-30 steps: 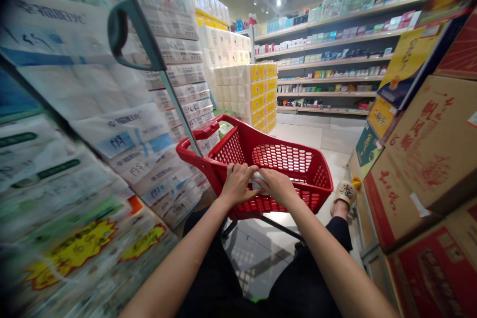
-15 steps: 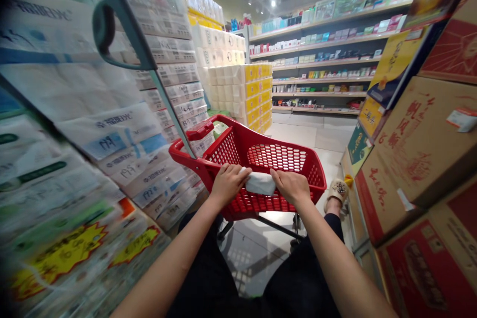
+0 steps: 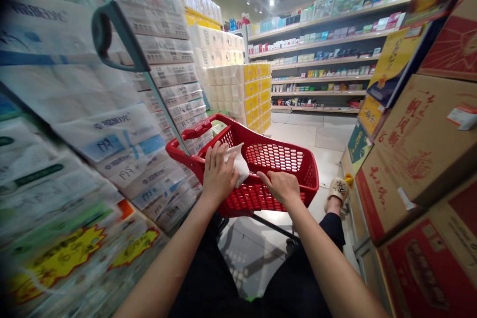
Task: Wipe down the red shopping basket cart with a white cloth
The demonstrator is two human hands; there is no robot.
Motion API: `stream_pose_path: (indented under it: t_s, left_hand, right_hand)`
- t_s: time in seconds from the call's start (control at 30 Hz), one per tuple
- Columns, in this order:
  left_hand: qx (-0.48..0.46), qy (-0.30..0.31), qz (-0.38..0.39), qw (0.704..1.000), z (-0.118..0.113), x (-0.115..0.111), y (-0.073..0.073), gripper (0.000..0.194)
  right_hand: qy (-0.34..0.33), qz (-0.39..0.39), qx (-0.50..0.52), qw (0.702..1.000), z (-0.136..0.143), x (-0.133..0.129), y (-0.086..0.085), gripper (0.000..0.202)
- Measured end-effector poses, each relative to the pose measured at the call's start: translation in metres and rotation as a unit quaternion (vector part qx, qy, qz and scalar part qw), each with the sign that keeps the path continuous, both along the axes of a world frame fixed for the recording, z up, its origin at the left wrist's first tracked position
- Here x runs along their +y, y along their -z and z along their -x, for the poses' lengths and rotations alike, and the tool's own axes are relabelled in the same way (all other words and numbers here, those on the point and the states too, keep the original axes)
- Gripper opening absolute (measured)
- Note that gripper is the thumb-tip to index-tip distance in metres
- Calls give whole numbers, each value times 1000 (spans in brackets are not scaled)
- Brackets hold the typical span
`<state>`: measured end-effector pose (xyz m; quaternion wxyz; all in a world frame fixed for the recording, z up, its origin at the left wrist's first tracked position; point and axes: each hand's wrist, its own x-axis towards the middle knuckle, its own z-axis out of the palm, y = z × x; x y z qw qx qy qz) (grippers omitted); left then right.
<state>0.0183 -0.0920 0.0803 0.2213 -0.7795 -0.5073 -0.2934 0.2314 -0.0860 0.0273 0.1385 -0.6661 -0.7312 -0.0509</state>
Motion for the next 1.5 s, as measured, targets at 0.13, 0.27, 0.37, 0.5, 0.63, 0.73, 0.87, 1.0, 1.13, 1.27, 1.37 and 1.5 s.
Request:
stream_pose_path:
  t_s: [0.13,0.27,0.37,0.5,0.63,0.73,0.87,1.0,1.13,1.27,1.37,1.5]
  left_hand:
    - [-1,-2,26,1000,-1,13,19,35]
    - [-13,-37,4,999,17,17,27,32]
    - [-6,-54,-16,998,32,15,20,32]
    - [-1,-80,-27,996,53,12,9,32]
    - [23,-60,-23,998,71,13,4,31]
    - [32,-19,2,999,77,13,7,35]
    - [25,8,31,999,68,11,19,36]
    - [37,47,44,997,35,4,41,36]
    - [58,107,35,992,-3,-2,62,45]
    - [66,149,26,986,-7,0,64,42]
    - [71,137,25,988,16,5,54,42]
    - [68,71,7,995,69,13,34,46]
  right_hand:
    - [-14,-7,2,1000,6,0,1,74]
    - [-8,-3,1,1000,8,0,2,74]
    - [-10,-1,0,1000,9,0,1,73]
    - [-13,-2,6,1000,9,-2,1,73]
    - [-11,-8,1,1000,9,-2,3,73]
    - [-7,-13,-2,1000,9,-1,4,73]
    - [-5,-17,-6,1000,10,-1,4,73]
    - [-8,-15,-10,1000,12,-2,5,74]
    - [-4,-4,-22,1000,13,-2,6,76]
    - [2,24,-24,999,11,-1,4,79]
    - [-4,16,-17,1000,10,-2,3,78]
    - [0,6,-10,1000,9,-2,3,76]
